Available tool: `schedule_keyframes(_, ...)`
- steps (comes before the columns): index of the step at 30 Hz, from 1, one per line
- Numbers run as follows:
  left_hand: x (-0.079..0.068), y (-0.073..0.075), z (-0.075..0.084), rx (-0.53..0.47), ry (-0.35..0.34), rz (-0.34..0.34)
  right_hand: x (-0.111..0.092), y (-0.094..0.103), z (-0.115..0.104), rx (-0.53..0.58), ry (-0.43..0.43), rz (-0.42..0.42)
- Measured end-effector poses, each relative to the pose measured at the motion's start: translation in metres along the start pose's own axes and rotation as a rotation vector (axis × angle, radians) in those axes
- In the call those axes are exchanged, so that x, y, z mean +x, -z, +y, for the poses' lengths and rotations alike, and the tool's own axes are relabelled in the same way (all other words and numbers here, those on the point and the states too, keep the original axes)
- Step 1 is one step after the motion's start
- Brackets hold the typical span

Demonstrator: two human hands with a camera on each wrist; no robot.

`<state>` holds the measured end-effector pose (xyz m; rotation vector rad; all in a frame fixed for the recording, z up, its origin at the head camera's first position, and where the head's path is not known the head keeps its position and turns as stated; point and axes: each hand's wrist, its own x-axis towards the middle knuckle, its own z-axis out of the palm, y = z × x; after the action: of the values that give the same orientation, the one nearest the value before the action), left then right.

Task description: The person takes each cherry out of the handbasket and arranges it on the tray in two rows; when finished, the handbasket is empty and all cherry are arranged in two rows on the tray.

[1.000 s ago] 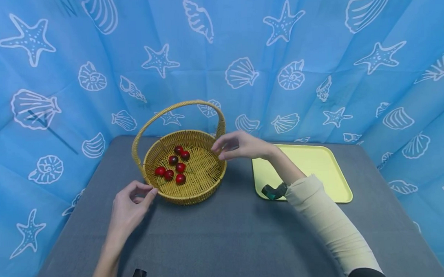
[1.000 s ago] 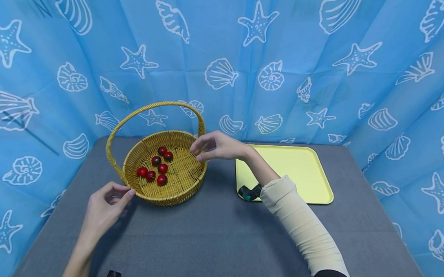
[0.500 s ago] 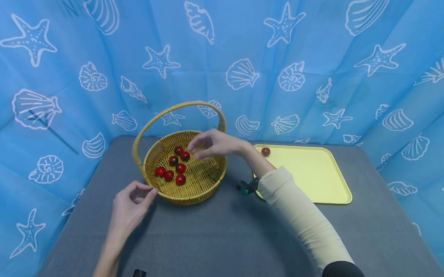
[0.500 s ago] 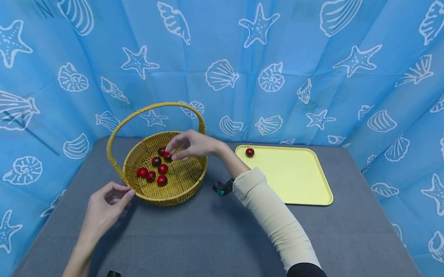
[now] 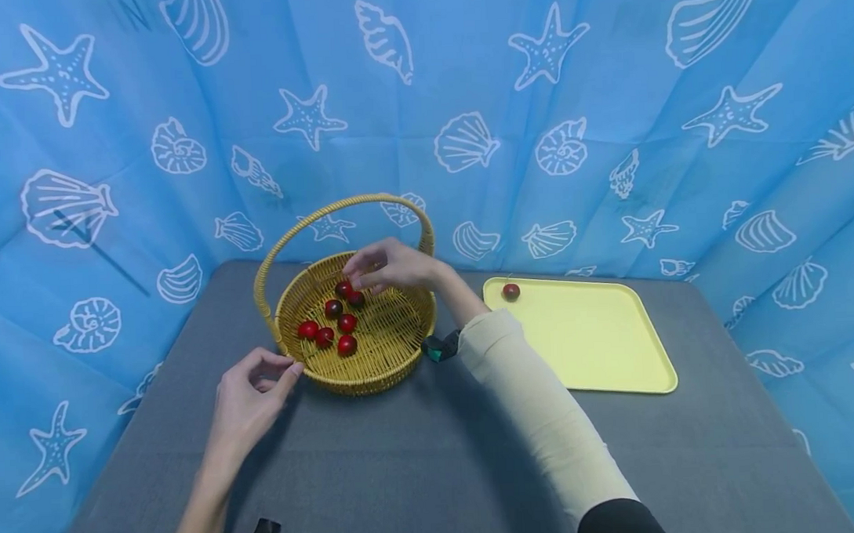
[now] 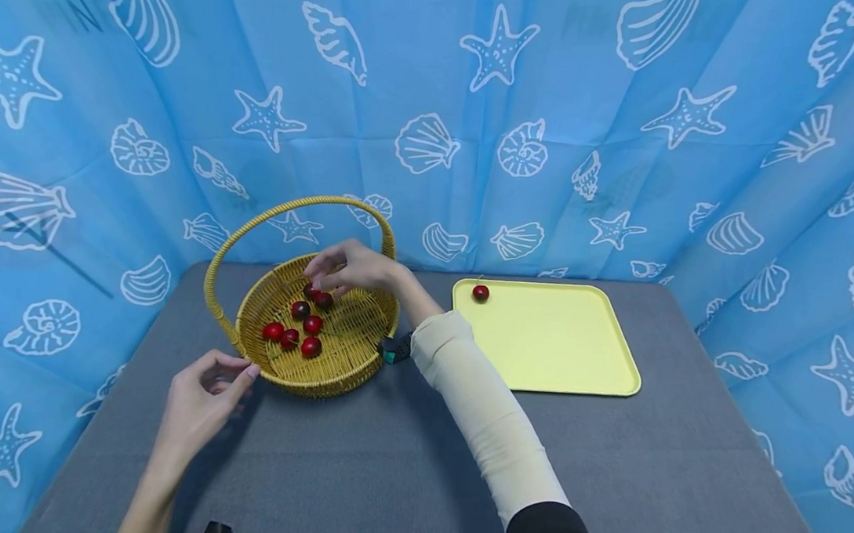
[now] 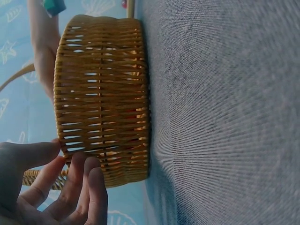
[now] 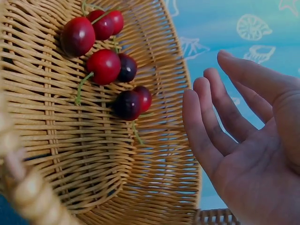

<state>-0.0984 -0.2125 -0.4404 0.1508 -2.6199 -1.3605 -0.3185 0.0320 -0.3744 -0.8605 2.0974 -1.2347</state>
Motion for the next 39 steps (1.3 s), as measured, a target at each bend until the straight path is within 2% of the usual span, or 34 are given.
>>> schedule_keyframes(8,0.000,0.000,0.000,-0.002,0.002,0.001,0.014,-0.008,0.014,0.106,-0.078,0.042)
schedule_keyframes(15,0.001,-0.003,-0.001,0.009,-0.021,0.034,0.017,-0.014,0.023,0.098,-0.135,0.062)
schedule_keyframes(23,0.001,-0.002,0.000,0.011,-0.015,0.022,0.017,-0.017,0.033,0.158,-0.236,0.039)
schedule_keyframes(30,0.001,-0.002,-0.001,0.017,-0.005,0.016,0.020,-0.021,0.036,0.176,-0.256,0.029)
schedule_keyframes(39,0.000,-0.002,0.000,0.015,-0.003,0.013,0.024,-0.025,0.040,0.180,-0.300,-0.065)
